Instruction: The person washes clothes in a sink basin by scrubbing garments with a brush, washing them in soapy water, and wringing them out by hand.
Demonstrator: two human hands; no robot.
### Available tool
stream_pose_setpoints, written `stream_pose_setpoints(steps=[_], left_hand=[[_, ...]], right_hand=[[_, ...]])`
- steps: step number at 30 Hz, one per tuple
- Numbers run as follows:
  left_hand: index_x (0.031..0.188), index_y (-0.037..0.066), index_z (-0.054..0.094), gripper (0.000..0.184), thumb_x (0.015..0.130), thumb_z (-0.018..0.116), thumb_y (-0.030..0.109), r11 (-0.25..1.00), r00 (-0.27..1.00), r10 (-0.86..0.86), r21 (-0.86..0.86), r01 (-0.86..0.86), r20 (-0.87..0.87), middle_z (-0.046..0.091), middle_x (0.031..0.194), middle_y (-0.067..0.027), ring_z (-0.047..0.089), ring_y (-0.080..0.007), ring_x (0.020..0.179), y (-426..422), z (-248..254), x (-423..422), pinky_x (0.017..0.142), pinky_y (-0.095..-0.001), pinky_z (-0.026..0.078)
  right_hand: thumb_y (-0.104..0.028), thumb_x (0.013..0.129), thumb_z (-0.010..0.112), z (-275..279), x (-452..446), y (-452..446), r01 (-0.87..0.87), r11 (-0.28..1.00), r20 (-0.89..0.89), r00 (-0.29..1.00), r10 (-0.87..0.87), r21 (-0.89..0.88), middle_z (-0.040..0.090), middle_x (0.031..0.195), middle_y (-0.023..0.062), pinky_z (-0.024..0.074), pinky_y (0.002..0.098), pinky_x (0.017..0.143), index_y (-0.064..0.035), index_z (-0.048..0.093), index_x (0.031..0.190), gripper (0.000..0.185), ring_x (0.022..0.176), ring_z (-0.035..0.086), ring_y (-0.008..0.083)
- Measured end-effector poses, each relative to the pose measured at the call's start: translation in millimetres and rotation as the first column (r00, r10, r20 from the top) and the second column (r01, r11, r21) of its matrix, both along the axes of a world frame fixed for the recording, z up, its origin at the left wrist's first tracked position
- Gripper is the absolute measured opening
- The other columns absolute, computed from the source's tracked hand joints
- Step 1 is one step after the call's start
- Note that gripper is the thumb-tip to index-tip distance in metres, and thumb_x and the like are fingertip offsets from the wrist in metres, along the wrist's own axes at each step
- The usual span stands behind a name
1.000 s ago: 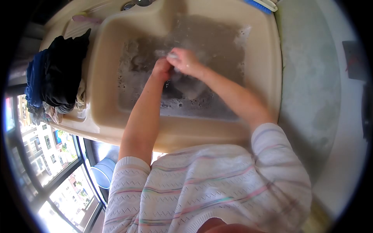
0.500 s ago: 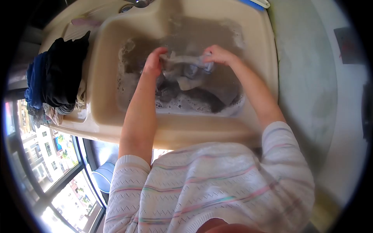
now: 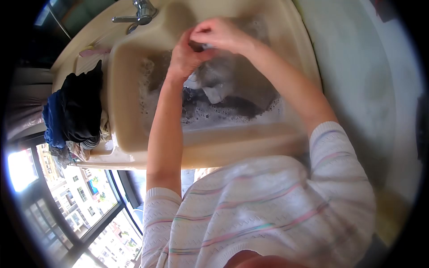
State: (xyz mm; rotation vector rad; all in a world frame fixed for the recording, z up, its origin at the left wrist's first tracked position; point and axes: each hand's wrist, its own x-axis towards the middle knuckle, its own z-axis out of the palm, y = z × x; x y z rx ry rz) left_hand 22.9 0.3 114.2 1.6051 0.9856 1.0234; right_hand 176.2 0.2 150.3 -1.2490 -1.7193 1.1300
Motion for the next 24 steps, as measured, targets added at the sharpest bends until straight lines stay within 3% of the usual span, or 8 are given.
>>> stream_pose_setpoints(steps=[4,7,8,11,12,15,23,24], left_hand=[[0.097,-0.001,0.063,0.025,0.076,0.066,0.011,0.993,0.994,0.101,0.060,-0.098,-0.041,0.064,0.080,-0.0055,0.058,-0.0107,0.073,12,39,-13,0.066,-0.0263,0.048],[0.097,-0.001,0.062,0.025,0.077,0.066,0.013,0.997,0.995,0.057,0.042,-0.060,0.082,0.063,0.083,-0.0040,0.057,-0.0108,0.074,13,114,-24,0.067,-0.0248,0.047],[0.100,0.000,0.062,0.026,0.078,0.067,0.014,0.996,0.996,0.027,0.088,-0.035,0.088,0.062,0.085,-0.0033,0.059,-0.0117,0.076,17,138,-28,0.071,-0.0243,0.047],[0.095,-0.001,0.061,0.021,0.079,0.064,0.012,0.975,0.926,-0.140,0.209,0.069,0.349,0.063,0.084,-0.0085,0.062,-0.0188,0.076,5,235,-25,0.071,-0.0295,0.050],[0.093,-0.001,0.061,0.020,0.078,0.064,0.012,0.960,0.902,-0.137,0.279,0.020,0.409,0.064,0.084,-0.0098,0.062,-0.0200,0.075,6,267,-24,0.070,-0.0305,0.051],[0.091,-0.001,0.061,0.020,0.077,0.063,0.012,0.920,0.857,-0.148,0.387,-0.064,0.493,0.064,0.086,-0.0124,0.062,-0.0230,0.077,1,330,-27,0.070,-0.0333,0.051],[0.105,0.000,0.052,0.027,0.086,0.052,0.018,0.951,0.895,0.232,0.103,-0.291,0.382,0.057,0.106,-0.0124,0.056,-0.0270,0.097,33,327,-91,0.082,-0.0382,0.052],[0.096,-0.009,0.056,0.027,0.080,0.059,0.013,0.928,0.888,0.315,0.086,-0.361,0.335,0.058,0.095,-0.0146,0.059,-0.0263,0.084,44,293,-106,0.066,-0.0361,0.052]], right_hand=[[-0.026,0.078,0.068,23,-6,0,0.066,0.952,-0.059,0.997,-0.050,0.298,0.065,0.096,0.0072,0.0461,0.0273,0.078,-0.0010,0.063,0.100,0.033,0.089,0.059,0.0133],[-0.032,0.073,0.073,26,5,10,0.006,0.974,-0.503,0.857,0.113,0.228,0.060,0.107,0.0080,0.0430,0.0281,0.087,-0.0063,0.057,0.114,0.051,0.105,0.052,0.0157],[-0.037,0.072,0.074,24,2,11,-0.188,0.977,-0.570,0.794,0.213,0.103,0.051,0.119,0.0072,0.0383,0.0290,0.094,-0.0062,0.050,0.121,0.063,0.116,0.043,0.0157],[-0.034,0.072,0.075,39,-23,-3,-0.402,0.915,-0.481,0.799,0.361,0.019,0.056,0.113,0.0079,0.0381,0.0279,0.095,-0.0044,0.053,0.118,0.059,0.112,0.047,0.0156],[-0.029,0.072,0.076,49,-30,-8,-0.544,0.827,-0.526,0.666,0.530,0.144,0.059,0.107,0.0077,0.0404,0.0281,0.093,-0.0032,0.056,0.113,0.052,0.104,0.053,0.0160],[-0.023,0.073,0.075,31,-39,-4,-0.630,0.775,-0.507,0.686,0.522,-0.054,0.060,0.104,0.0075,0.0437,0.0290,0.089,-0.0036,0.058,0.109,0.044,0.096,0.058,0.0163],[-0.010,0.071,0.064,-34,-1,-1,-0.606,0.772,-0.564,0.713,0.418,-0.194,0.059,0.085,0.0056,0.0474,0.0278,0.070,-0.0009,0.056,0.099,0.031,0.071,0.058,0.0141],[-0.009,0.069,0.064,-49,12,5,-0.548,0.797,-0.478,0.787,0.390,-0.253,0.060,0.085,0.0063,0.0470,0.0272,0.069,0.0002,0.056,0.099,0.032,0.070,0.058,0.0137]])
